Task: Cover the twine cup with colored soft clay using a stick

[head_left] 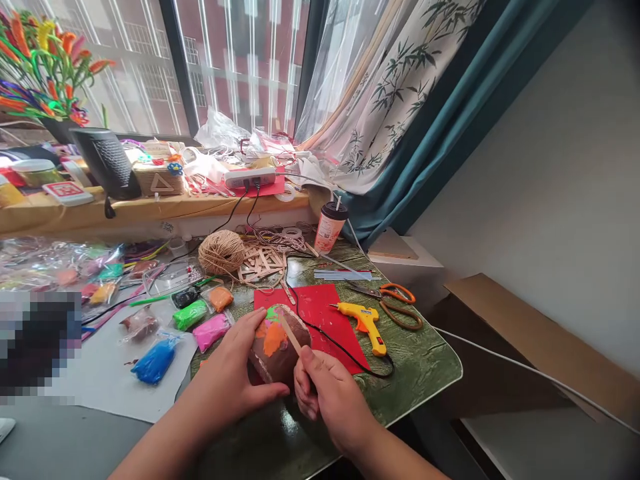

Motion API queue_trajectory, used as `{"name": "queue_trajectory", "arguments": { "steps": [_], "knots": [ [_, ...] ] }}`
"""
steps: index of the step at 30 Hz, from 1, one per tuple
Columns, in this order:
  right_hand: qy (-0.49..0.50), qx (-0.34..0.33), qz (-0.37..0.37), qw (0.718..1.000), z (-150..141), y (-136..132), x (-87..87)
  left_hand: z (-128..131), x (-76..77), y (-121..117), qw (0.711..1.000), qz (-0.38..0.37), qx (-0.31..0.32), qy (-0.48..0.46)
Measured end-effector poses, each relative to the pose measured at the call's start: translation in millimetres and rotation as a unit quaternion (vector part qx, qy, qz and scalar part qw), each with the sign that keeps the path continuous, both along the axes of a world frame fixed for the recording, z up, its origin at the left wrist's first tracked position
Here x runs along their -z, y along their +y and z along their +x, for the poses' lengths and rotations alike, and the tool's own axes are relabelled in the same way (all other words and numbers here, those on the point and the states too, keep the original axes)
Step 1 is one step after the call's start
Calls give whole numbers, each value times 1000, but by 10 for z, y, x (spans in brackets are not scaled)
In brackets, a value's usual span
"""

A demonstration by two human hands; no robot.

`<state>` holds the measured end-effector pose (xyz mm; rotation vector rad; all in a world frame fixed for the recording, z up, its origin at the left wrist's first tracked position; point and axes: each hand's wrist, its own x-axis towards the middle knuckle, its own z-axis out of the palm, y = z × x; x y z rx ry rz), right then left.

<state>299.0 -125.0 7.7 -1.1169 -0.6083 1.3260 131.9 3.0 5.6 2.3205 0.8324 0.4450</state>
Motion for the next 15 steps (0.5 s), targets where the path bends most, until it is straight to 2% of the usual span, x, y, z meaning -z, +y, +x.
{"name": "queue_trajectory", "arguments": {
  "steps": [3, 9, 15],
  "knots": [
    [31, -12, 0, 999, -2, 12, 1, -15, 55, 21, 1000, 4, -5, -6],
    [-18, -47, -44, 998, -37, -3, 40, -23, 97, -1, 999, 32, 8, -20],
    [-52, -37, -71, 995, -37, 28, -59, -26, 88, -23, 998, 53, 20, -27]
  ]
}}
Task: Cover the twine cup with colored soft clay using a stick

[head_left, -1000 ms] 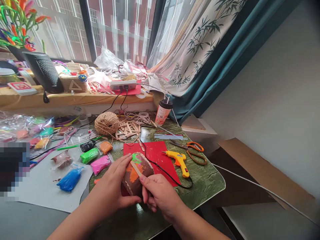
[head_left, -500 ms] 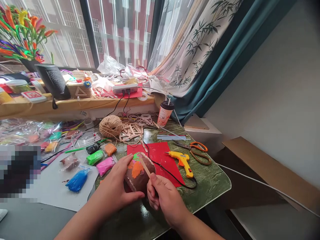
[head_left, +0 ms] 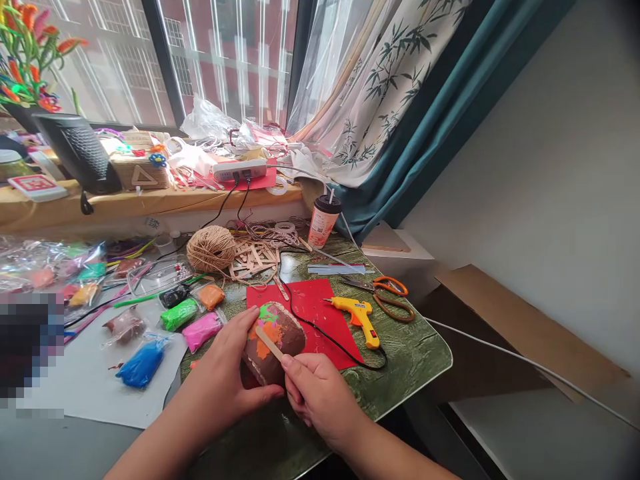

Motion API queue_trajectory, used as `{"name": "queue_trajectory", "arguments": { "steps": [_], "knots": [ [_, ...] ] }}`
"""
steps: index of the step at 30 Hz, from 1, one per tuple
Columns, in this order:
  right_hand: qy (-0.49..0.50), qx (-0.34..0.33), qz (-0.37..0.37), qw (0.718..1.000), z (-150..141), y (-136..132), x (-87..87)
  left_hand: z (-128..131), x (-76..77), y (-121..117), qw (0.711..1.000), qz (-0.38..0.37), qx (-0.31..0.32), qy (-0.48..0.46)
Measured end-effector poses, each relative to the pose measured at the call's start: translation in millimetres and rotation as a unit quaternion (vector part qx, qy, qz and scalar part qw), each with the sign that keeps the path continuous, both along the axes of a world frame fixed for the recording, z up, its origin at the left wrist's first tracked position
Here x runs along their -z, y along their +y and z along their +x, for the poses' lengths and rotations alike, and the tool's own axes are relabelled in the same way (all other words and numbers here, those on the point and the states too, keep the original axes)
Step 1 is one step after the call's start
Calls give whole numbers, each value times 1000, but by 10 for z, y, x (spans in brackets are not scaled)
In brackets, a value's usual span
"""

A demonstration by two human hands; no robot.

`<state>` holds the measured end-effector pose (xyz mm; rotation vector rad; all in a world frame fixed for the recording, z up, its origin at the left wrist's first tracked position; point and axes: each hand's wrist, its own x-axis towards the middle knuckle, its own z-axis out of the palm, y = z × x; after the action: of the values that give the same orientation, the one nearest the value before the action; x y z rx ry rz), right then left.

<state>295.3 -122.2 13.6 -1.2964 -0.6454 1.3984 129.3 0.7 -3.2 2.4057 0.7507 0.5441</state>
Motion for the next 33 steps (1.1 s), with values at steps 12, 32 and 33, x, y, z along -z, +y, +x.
{"name": "queue_trajectory", "arguments": {
  "steps": [12, 32, 33],
  "knots": [
    [61, 59, 90, 992, -18, -62, 27, -5, 31, 43, 1000, 5, -8, 5],
    [-35, 300, 192, 934, 185, -132, 146, -28, -87, -11, 991, -83, -49, -89],
    [-40, 324, 196, 925, 206, -127, 137, -34, -97, 1, 982, -128, -66, -122]
  ]
}}
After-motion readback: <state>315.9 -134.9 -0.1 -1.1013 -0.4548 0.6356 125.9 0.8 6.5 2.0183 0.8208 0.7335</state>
